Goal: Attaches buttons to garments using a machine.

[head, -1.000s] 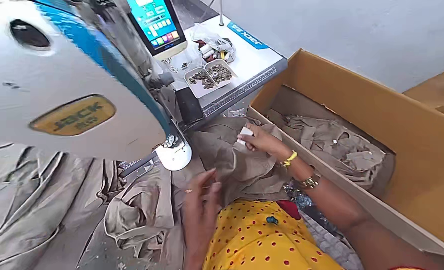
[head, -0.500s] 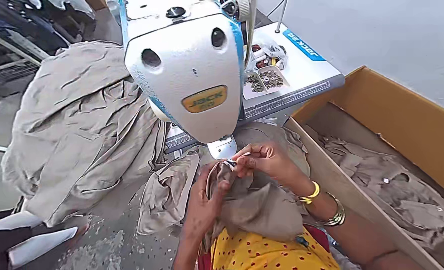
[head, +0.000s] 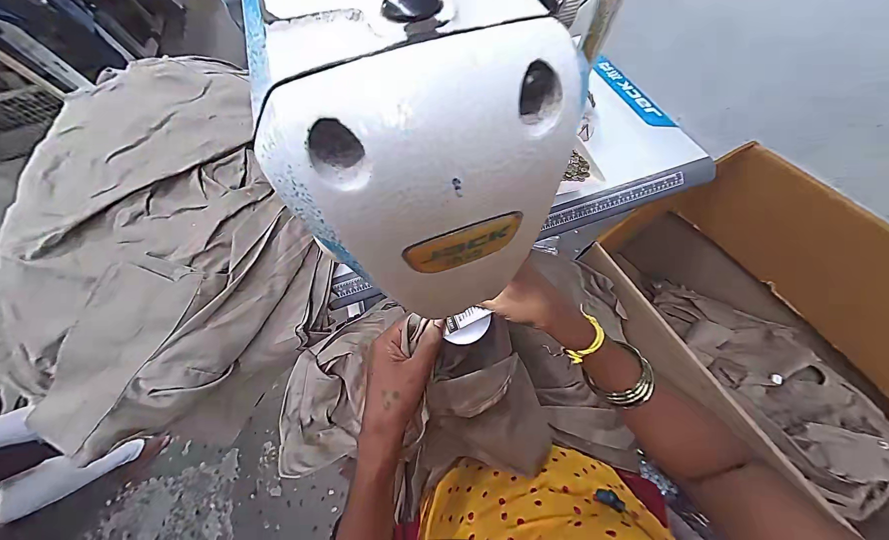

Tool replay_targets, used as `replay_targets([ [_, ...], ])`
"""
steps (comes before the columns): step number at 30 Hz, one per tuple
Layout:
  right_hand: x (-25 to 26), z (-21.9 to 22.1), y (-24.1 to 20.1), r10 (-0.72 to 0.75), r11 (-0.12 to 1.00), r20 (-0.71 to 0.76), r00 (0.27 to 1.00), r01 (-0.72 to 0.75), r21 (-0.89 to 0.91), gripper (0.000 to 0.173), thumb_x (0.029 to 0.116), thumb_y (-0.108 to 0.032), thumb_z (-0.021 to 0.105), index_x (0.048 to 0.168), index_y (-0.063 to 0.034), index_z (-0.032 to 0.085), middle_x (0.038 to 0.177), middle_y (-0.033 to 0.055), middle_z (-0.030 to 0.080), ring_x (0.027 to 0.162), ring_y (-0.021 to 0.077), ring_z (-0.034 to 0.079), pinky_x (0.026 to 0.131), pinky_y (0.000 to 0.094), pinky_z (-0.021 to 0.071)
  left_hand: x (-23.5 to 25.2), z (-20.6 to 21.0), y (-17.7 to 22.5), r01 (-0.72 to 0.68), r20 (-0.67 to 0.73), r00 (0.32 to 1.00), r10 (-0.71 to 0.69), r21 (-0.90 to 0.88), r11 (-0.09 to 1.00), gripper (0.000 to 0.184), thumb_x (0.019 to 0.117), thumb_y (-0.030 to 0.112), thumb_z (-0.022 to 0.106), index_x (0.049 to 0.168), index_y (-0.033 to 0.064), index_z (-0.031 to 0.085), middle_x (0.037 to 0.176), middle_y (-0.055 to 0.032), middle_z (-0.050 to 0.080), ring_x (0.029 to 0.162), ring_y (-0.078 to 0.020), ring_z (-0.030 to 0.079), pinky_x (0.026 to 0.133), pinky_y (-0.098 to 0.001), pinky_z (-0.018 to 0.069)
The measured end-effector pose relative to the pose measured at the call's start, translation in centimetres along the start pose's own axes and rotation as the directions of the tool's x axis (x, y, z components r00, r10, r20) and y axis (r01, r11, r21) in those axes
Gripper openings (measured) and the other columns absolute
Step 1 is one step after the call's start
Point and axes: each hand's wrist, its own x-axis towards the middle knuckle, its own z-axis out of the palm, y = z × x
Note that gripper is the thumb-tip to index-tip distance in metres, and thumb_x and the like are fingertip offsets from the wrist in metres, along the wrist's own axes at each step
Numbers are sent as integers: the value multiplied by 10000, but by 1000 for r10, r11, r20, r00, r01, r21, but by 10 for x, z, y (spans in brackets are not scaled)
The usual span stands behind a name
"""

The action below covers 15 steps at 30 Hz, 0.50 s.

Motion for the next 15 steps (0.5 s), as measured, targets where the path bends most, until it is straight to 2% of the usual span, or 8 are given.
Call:
replay_targets([
  [3, -1, 4, 2, -23, 1000, -22, 999, 23, 3, 321, 842, -216, 828, 933, -55, 566, 720, -19, 516, 651, 63, 488, 626, 266, 423, -1, 1, -2, 0, 14, 1000, 1, -31, 1000, 184, 951, 255, 625, 814, 134, 646, 627, 120, 545, 554, 35, 522, 539, -168, 446],
  [5, -3, 1, 5, -45, 998, -2, 999, 46, 45, 330, 824, -205, 839, 934, -49, 570, 715, -22, 521, 647, 53, 485, 625, 256, 419, 0, 1, -2, -18, 15, 1000, 19, -31, 999, 167, 953, 238, 618, 837, 123, 654, 642, 123, 555, 566, 47, 529, 550, -158, 452],
  [7, -1, -9, 13, -85, 985, 76, 993, 72, 154, 320, 829, -169, 821, 924, -88, 526, 691, -79, 486, 606, -13, 457, 595, 171, 403, 4, -1, 0, -26, 13, 1000, 26, 1, 1000, 164, 966, 225, 602, 848, 122, 650, 643, 129, 558, 566, 59, 533, 553, -146, 459],
  [8, -1, -14, 17, -89, 970, 102, 991, 63, 233, 301, 843, -121, 798, 922, -101, 508, 689, -91, 488, 594, -24, 472, 589, 149, 425, 6, -2, 1, -28, 1, 1000, 28, 34, 999, 180, 968, 235, 597, 831, 128, 642, 630, 132, 547, 554, 61, 523, 540, -148, 449],
  [10, -2, -25, 23, -47, 951, 50, 998, 30, 308, 254, 892, -80, 739, 947, -106, 493, 685, -83, 515, 562, -14, 502, 555, 163, 463, 11, -6, 2, -37, -16, 999, 39, 106, 994, 200, 961, 263, 596, 820, 130, 644, 628, 127, 535, 557, 55, 513, 545, -169, 442],
  [11, -1, -29, 27, -35, 962, -32, 999, 43, 268, 228, 908, -100, 715, 958, -107, 493, 664, -81, 516, 537, -10, 495, 529, 172, 457, 13, -7, 1, -46, -18, 999, 48, 128, 991, 199, 953, 272, 597, 820, 132, 645, 637, 126, 533, 570, 54, 514, 558, -176, 441],
  [13, 5, -37, 37, -99, 994, -213, 972, 106, 22, 225, 960, -198, 702, 1025, -55, 541, 663, -33, 511, 530, 43, 478, 517, 233, 433, 16, -7, 1, -61, -18, 998, 64, 136, 989, 189, 943, 280, 606, 821, 141, 642, 656, 132, 538, 593, 62, 522, 578, -170, 448],
  [15, 14, -48, 48, -218, 957, -312, 925, 139, -256, 226, 982, -227, 693, 1054, -31, 606, 749, 44, 580, 613, 139, 556, 568, 334, 486, 17, -6, 0, -61, -16, 998, 63, 121, 991, 174, 926, 282, 611, 817, 149, 638, 664, 134, 547, 601, 60, 532, 586, -169, 455],
])
